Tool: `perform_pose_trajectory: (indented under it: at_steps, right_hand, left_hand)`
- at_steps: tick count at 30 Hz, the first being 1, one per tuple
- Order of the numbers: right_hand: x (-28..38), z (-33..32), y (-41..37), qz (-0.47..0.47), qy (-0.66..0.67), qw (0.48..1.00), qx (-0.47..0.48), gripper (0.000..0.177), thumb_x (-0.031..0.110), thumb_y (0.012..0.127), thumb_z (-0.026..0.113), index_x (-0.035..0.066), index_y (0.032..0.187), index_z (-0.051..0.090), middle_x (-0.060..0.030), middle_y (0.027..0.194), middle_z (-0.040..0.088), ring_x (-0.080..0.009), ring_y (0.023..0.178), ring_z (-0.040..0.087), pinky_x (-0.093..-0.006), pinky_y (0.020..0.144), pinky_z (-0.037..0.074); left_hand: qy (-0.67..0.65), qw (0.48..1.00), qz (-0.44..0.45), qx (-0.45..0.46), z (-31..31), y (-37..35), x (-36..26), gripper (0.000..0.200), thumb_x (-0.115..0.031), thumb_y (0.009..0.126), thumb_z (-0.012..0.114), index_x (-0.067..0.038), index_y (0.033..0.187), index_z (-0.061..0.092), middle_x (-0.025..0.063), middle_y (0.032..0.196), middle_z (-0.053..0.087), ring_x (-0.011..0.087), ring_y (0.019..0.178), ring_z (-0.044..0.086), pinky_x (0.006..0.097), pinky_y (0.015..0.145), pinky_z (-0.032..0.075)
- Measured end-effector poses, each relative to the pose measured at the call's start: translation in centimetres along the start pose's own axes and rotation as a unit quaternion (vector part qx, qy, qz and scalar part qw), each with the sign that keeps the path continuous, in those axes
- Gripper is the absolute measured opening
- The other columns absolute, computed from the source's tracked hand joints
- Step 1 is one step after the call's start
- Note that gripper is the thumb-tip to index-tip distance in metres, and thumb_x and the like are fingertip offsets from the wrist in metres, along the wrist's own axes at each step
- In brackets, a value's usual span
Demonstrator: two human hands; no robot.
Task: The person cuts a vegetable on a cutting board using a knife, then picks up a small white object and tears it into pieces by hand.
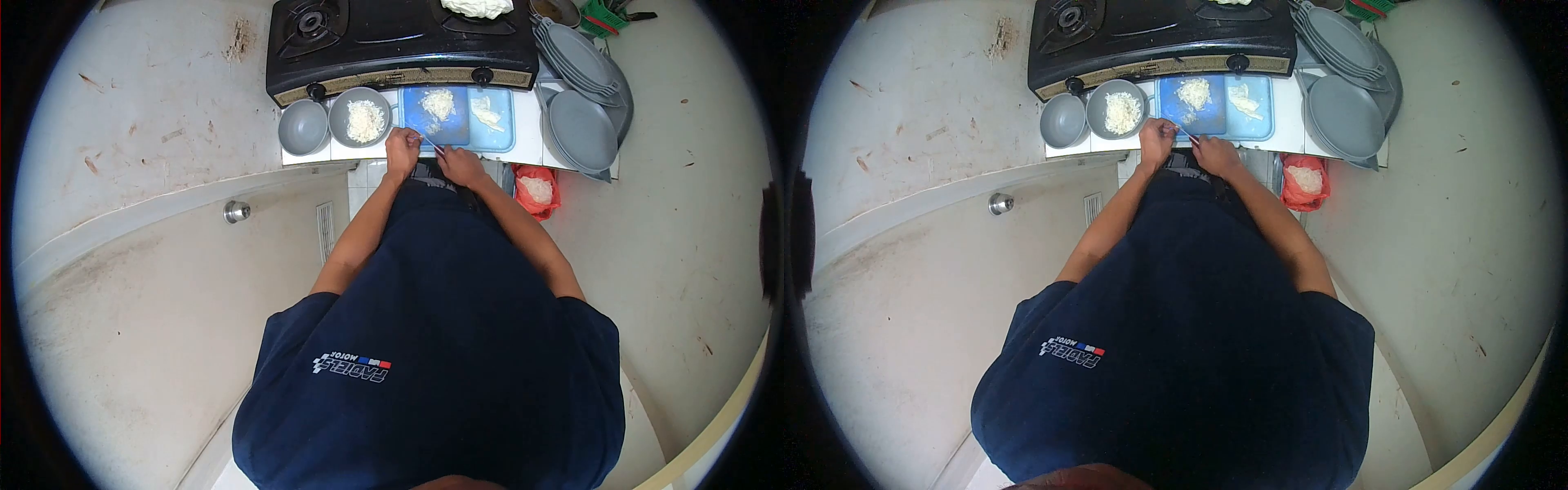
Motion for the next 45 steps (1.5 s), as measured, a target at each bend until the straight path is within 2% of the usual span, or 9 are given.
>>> perform_pose_trajectory:
  at_steps: [4, 6, 18, 28, 31, 34, 37, 40, 45]
  right_hand:
    - [0.2, -0.9, -0.8, 0.000, 0.000, 1.000, -0.006, 0.038, 0.034, 0.100, 0.055, -0.004, 0.101, 0.062, -0.0289, 0.078, 0.069, -0.0478, 0.074, 0.069, -0.0581, 0.070, 0.057]
    - [0.0, -0.2, -0.3, 0.032, -0.017, 0.998, 0.045, 0.039, 0.035, 0.101, 0.053, -0.002, 0.103, 0.064, -0.0269, 0.087, 0.072, -0.0443, 0.082, 0.072, -0.0556, 0.076, 0.058]
    - [-0.7, -0.6, -0.6, 0.037, 0.028, 0.999, 0.015, 0.041, 0.038, 0.101, 0.054, -0.002, 0.104, 0.063, -0.0298, 0.080, 0.069, -0.0492, 0.078, 0.069, -0.0582, 0.073, 0.056]
    - [0.0, 0.0, -0.2, 0.029, 0.029, 0.998, 0.038, 0.042, 0.037, 0.102, 0.052, -0.002, 0.106, 0.064, -0.0283, 0.086, 0.071, -0.0481, 0.081, 0.070, -0.0565, 0.076, 0.057]
    - [0.6, 0.1, 0.7, 0.015, 0.022, 1.000, 0.010, 0.038, 0.034, 0.100, 0.055, -0.003, 0.102, 0.063, -0.0302, 0.078, 0.068, -0.0494, 0.075, 0.069, -0.0575, 0.071, 0.057]
    - [0.7, 0.0, 1.0, 0.021, 0.024, 0.999, 0.014, 0.038, 0.034, 0.101, 0.055, -0.004, 0.102, 0.062, -0.0304, 0.079, 0.069, -0.0495, 0.076, 0.069, -0.0582, 0.072, 0.057]
    - [0.3, 0.1, 0.3, 0.040, 0.008, 0.997, 0.058, 0.040, 0.035, 0.101, 0.052, -0.004, 0.106, 0.064, -0.0284, 0.088, 0.071, -0.0470, 0.084, 0.071, -0.0559, 0.077, 0.058]
    - [-0.3, 0.0, -0.3, 0.003, 0.005, 1.000, 0.007, 0.039, 0.036, 0.101, 0.054, -0.002, 0.104, 0.062, -0.0298, 0.081, 0.069, -0.0489, 0.077, 0.070, -0.0577, 0.072, 0.057]
    - [-1.0, -0.3, 0.0, 0.058, 0.005, 0.998, 0.022, 0.040, 0.038, 0.101, 0.055, -0.001, 0.106, 0.063, -0.0290, 0.082, 0.070, -0.0488, 0.079, 0.070, -0.0581, 0.074, 0.056]
  left_hand:
    - [0.010, 1.000, -0.008, 0.000, 0.3, 0.0, 0.8, 0.009, -0.001, 0.079, 0.077, 0.002, 0.086, 0.073, 0.0172, 0.088, 0.063, 0.0294, 0.076, 0.068, 0.0397, 0.073, 0.055]
    - [0.003, 1.000, -0.010, 0.001, 0.0, -0.1, 0.0, 0.009, -0.001, 0.079, 0.077, 0.002, 0.086, 0.074, 0.0171, 0.088, 0.063, 0.0294, 0.076, 0.068, 0.0399, 0.073, 0.055]
    - [-0.013, 1.000, -0.011, 0.001, -0.1, -0.2, -0.1, 0.007, -0.002, 0.080, 0.075, 0.001, 0.086, 0.075, 0.0174, 0.084, 0.064, 0.0288, 0.074, 0.067, 0.0385, 0.072, 0.055]
    - [-0.019, 1.000, -0.001, -0.010, -0.1, -0.2, 0.0, 0.008, -0.002, 0.080, 0.074, 0.001, 0.088, 0.076, 0.0191, 0.084, 0.065, 0.0304, 0.073, 0.068, 0.0386, 0.072, 0.055]
    - [-0.014, 1.000, 0.019, -0.009, -0.4, -0.1, -0.6, 0.008, -0.002, 0.080, 0.075, 0.001, 0.087, 0.076, 0.0191, 0.085, 0.065, 0.0306, 0.073, 0.068, 0.0387, 0.072, 0.055]
    - [-0.003, 1.000, 0.002, -0.008, -0.2, -0.1, -0.4, 0.007, -0.002, 0.080, 0.075, 0.000, 0.087, 0.076, 0.0190, 0.085, 0.065, 0.0299, 0.074, 0.068, 0.0386, 0.072, 0.056]
    - [0.001, 1.000, -0.018, -0.001, -0.2, -0.1, -0.2, 0.007, -0.002, 0.080, 0.075, 0.000, 0.087, 0.076, 0.0186, 0.085, 0.065, 0.0295, 0.074, 0.069, 0.0387, 0.072, 0.056]
    - [-0.012, 1.000, -0.006, -0.010, 0.0, 0.0, 0.3, 0.005, -0.002, 0.080, 0.075, -0.001, 0.085, 0.075, 0.0180, 0.084, 0.064, 0.0291, 0.075, 0.068, 0.0392, 0.072, 0.056]
    - [-0.026, 1.000, -0.012, -0.001, 0.4, -0.1, 0.9, 0.004, -0.002, 0.079, 0.075, -0.001, 0.083, 0.075, 0.0177, 0.084, 0.063, 0.0291, 0.076, 0.068, 0.0396, 0.073, 0.055]
Point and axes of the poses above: each hand's wrist, its own y-axis towards the middle knuckle, its own z-axis out of the palm, x = y × z, the point moved 8 cm from there along y, towards the middle knuckle
